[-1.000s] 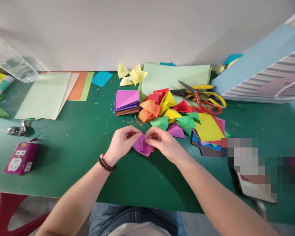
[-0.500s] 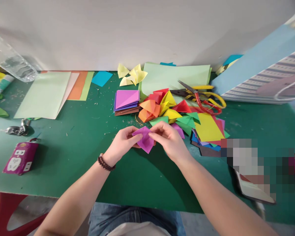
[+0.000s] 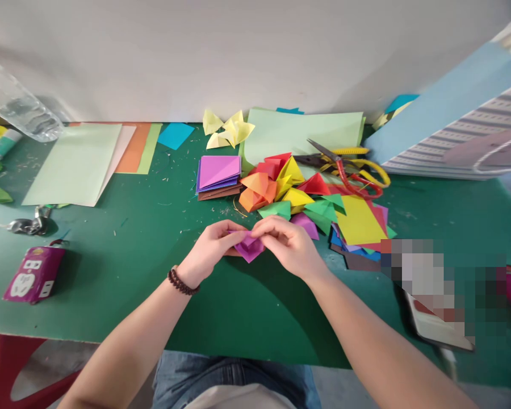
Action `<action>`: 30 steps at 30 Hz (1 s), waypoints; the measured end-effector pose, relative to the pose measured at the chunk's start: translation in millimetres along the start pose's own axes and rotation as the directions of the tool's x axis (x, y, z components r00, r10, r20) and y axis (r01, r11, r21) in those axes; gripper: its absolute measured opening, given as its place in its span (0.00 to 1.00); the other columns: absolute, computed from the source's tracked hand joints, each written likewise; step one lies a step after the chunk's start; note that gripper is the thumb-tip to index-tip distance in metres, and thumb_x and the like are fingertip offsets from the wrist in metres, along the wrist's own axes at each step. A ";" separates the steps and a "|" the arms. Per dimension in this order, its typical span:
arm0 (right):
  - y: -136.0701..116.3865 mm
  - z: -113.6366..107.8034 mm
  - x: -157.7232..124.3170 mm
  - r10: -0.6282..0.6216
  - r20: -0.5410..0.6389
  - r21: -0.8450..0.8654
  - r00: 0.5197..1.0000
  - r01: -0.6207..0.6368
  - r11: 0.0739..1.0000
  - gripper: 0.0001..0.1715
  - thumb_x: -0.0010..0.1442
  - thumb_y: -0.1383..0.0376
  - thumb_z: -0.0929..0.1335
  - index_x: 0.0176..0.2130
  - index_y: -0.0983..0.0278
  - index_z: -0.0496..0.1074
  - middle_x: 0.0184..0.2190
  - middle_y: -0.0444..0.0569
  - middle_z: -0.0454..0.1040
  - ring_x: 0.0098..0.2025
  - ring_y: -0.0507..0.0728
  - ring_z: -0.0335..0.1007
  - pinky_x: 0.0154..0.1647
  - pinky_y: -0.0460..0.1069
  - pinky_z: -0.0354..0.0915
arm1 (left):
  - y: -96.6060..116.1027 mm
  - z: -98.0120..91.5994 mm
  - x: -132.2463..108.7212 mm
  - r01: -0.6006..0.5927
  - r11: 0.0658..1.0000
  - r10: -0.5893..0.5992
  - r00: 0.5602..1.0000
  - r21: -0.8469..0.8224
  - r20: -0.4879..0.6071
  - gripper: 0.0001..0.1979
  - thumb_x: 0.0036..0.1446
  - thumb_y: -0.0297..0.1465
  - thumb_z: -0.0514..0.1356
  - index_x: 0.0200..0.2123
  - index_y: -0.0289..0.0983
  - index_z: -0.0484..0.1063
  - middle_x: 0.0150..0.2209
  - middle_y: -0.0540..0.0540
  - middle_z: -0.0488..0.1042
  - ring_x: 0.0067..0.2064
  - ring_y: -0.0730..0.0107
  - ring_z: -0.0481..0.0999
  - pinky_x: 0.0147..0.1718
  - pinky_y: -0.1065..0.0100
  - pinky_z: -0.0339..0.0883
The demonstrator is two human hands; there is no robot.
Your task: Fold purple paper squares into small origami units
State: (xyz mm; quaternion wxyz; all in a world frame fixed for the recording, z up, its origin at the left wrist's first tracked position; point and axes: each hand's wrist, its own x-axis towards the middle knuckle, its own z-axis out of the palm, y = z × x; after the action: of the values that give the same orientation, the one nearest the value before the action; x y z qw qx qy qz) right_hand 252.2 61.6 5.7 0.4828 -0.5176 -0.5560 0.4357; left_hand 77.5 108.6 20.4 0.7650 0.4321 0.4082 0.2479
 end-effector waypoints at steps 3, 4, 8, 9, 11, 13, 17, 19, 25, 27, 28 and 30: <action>-0.7 0.2 -0.6 0.009 0.032 -0.045 0.999 -0.007 0.999 0.09 0.59 0.67 0.64 0.33 0.60 0.74 0.34 0.46 0.72 0.31 0.52 0.71 0.30 0.48 0.69 | -1.2 -0.6 0.9 -0.023 0.994 0.027 0.999 0.107 -0.033 0.08 0.55 0.31 0.62 0.37 0.32 0.72 0.32 0.45 0.76 0.31 0.74 0.76 0.32 0.71 0.72; -0.9 0.6 -0.5 0.018 0.024 -0.072 1.000 -0.016 0.997 0.08 0.59 0.66 0.65 0.34 0.60 0.74 0.34 0.46 0.73 0.32 0.52 0.71 0.31 0.48 0.69 | -1.4 -1.2 1.1 -0.048 0.986 0.057 0.997 0.162 -0.050 0.07 0.56 0.30 0.61 0.37 0.32 0.72 0.32 0.45 0.76 0.31 0.74 0.76 0.32 0.72 0.71; -1.8 2.5 0.1 0.079 0.007 -0.232 0.997 -0.076 0.970 0.08 0.56 0.63 0.69 0.39 0.61 0.72 0.33 0.45 0.76 0.33 0.54 0.73 0.34 0.49 0.70 | -2.3 -3.2 0.5 -0.180 0.834 0.273 0.956 0.522 -0.107 0.04 0.55 0.28 0.60 0.34 0.35 0.74 0.31 0.48 0.77 0.30 0.73 0.75 0.29 0.73 0.69; -1.8 2.8 0.0 0.089 0.014 -0.273 0.996 -0.082 0.958 0.07 0.56 0.63 0.70 0.38 0.61 0.72 0.32 0.45 0.76 0.32 0.54 0.73 0.33 0.49 0.70 | -3.0 -3.3 0.2 -0.196 0.782 0.312 0.945 0.591 -0.100 0.04 0.55 0.28 0.60 0.33 0.35 0.75 0.31 0.48 0.77 0.30 0.73 0.75 0.29 0.73 0.69; -1.1 2.9 -0.4 0.094 0.020 -0.346 0.995 -0.082 0.935 0.04 0.55 0.65 0.70 0.34 0.61 0.72 0.30 0.45 0.77 0.30 0.54 0.73 0.32 0.49 0.70 | -4.9 -2.7 -0.2 -0.217 0.725 0.345 0.936 0.653 -0.072 0.04 0.56 0.27 0.60 0.33 0.37 0.75 0.31 0.49 0.78 0.31 0.72 0.76 0.30 0.72 0.70; 0.2 2.4 -0.8 0.095 0.009 -0.386 0.995 -0.084 0.919 0.02 0.55 0.66 0.70 0.31 0.62 0.72 0.28 0.44 0.77 0.29 0.54 0.73 0.31 0.49 0.69 | -6.9 -1.8 -0.2 -0.231 0.724 0.345 0.937 0.650 -0.052 0.04 0.54 0.26 0.60 0.32 0.37 0.76 0.32 0.49 0.78 0.32 0.71 0.77 0.32 0.71 0.71; 2.1 1.1 -0.5 0.117 -0.004 -0.371 0.993 -0.110 0.922 0.04 0.53 0.65 0.72 0.27 0.62 0.73 0.26 0.44 0.78 0.28 0.55 0.74 0.29 0.49 0.68 | -9.7 -0.9 0.3 -0.232 0.760 0.328 0.944 0.606 -0.049 0.03 0.51 0.24 0.63 0.30 0.37 0.76 0.31 0.50 0.79 0.33 0.71 0.78 0.35 0.70 0.73; 1.4 0.6 -0.2 0.112 -0.009 -0.368 0.994 -0.107 0.924 0.05 0.52 0.66 0.72 0.26 0.62 0.73 0.26 0.44 0.78 0.28 0.55 0.74 0.28 0.49 0.68 | -10.1 -1.4 0.7 -0.233 0.765 0.325 0.945 0.601 -0.046 0.02 0.51 0.26 0.64 0.29 0.37 0.77 0.31 0.50 0.79 0.33 0.70 0.79 0.35 0.70 0.74; -7.0 0.5 -1.2 0.023 0.080 -0.395 0.997 0.010 0.919 0.01 0.56 0.68 0.70 0.33 0.62 0.74 0.31 0.45 0.77 0.31 0.53 0.74 0.32 0.48 0.69 | -7.5 -3.8 -0.6 -0.237 0.708 0.360 0.932 0.665 -0.052 0.02 0.52 0.26 0.63 0.29 0.37 0.77 0.30 0.49 0.79 0.33 0.69 0.78 0.34 0.70 0.73; -9.3 0.2 -2.4 -0.028 0.104 -0.451 0.994 0.072 0.890 0.02 0.59 0.67 0.69 0.34 0.62 0.74 0.32 0.45 0.77 0.32 0.53 0.73 0.33 0.48 0.68 | -6.5 -3.3 -1.9 -0.245 0.683 0.375 0.926 0.688 -0.042 0.03 0.52 0.25 0.63 0.29 0.37 0.77 0.30 0.50 0.78 0.32 0.70 0.78 0.33 0.71 0.73; -9.6 0.1 -3.1 -0.061 0.104 -0.494 0.993 0.105 0.863 0.03 0.60 0.67 0.68 0.34 0.62 0.74 0.31 0.45 0.76 0.32 0.54 0.73 0.32 0.48 0.67 | -6.2 -2.7 -2.6 -0.252 0.672 0.381 0.924 0.697 -0.033 0.04 0.53 0.25 0.62 0.29 0.37 0.77 0.30 0.50 0.78 0.32 0.71 0.77 0.33 0.71 0.73; -8.6 0.5 -4.4 -0.138 0.102 -0.578 0.985 0.172 0.798 0.05 0.61 0.67 0.67 0.33 0.62 0.73 0.29 0.46 0.75 0.32 0.54 0.72 0.31 0.48 0.65 | -6.1 -1.2 -3.6 -0.270 0.648 0.396 0.918 0.712 -0.012 0.05 0.53 0.25 0.61 0.30 0.38 0.77 0.31 0.50 0.78 0.32 0.71 0.77 0.33 0.72 0.72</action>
State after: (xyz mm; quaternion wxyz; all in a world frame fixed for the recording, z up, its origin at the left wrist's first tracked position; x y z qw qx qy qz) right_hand 250.3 56.5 13.7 0.3190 -0.5814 -0.7163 0.2170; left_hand 74.7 103.5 16.2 0.4488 0.7336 0.4466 0.2469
